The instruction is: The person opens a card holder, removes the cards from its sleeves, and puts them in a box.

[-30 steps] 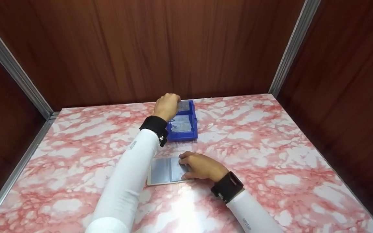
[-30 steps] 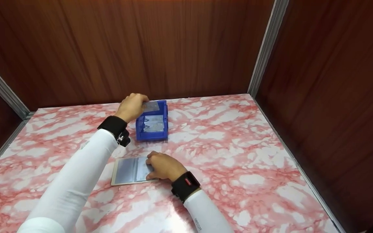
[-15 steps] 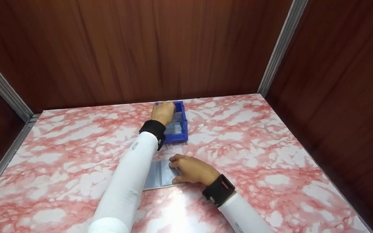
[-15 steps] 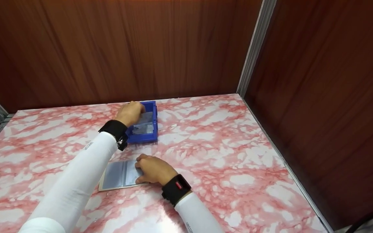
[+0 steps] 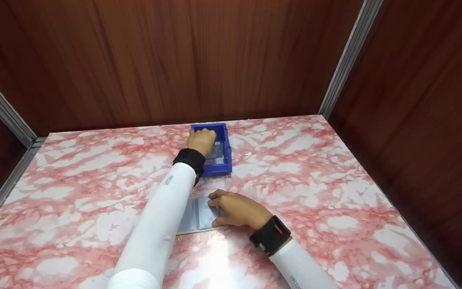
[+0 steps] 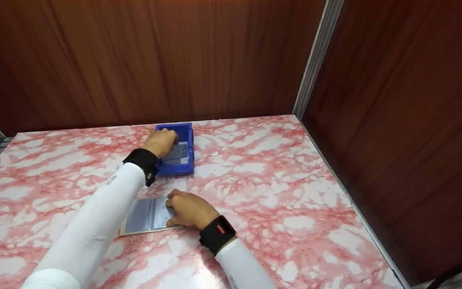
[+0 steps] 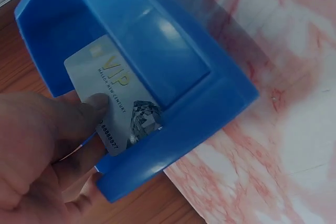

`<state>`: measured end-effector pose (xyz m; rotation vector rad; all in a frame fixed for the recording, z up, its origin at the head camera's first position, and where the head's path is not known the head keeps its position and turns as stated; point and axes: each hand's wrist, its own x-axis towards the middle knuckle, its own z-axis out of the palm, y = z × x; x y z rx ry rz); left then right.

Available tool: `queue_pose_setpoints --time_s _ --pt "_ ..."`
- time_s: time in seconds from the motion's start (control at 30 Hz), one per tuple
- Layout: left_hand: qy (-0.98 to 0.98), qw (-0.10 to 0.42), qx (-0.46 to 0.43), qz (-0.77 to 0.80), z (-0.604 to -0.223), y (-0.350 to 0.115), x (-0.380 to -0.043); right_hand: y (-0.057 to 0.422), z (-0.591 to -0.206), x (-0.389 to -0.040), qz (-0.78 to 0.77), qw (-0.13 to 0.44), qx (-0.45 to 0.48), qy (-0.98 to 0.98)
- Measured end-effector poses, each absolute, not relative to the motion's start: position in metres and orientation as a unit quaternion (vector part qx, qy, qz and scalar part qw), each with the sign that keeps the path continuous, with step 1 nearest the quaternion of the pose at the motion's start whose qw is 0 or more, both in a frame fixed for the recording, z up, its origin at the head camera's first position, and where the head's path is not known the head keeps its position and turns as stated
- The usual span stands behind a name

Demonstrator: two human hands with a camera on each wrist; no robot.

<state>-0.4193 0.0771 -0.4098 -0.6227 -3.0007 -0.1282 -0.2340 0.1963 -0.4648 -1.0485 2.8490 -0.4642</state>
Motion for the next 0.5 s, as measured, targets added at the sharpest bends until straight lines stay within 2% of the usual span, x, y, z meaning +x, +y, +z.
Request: queue_pose_setpoints --time_s 0.37,0.5 --pt "-0.969 0.073 -0.233 -0.044 -0.421 0.081 -0.423 0.197 -0.466 -0.236 -0.146 0.041 -0.335 0.930" --pt "-0.968 0.069 -0.232 -0.062 -0.423 0.081 -0.425 0.197 -0.466 -0.236 -0.142 0.045 -0.336 0.930"
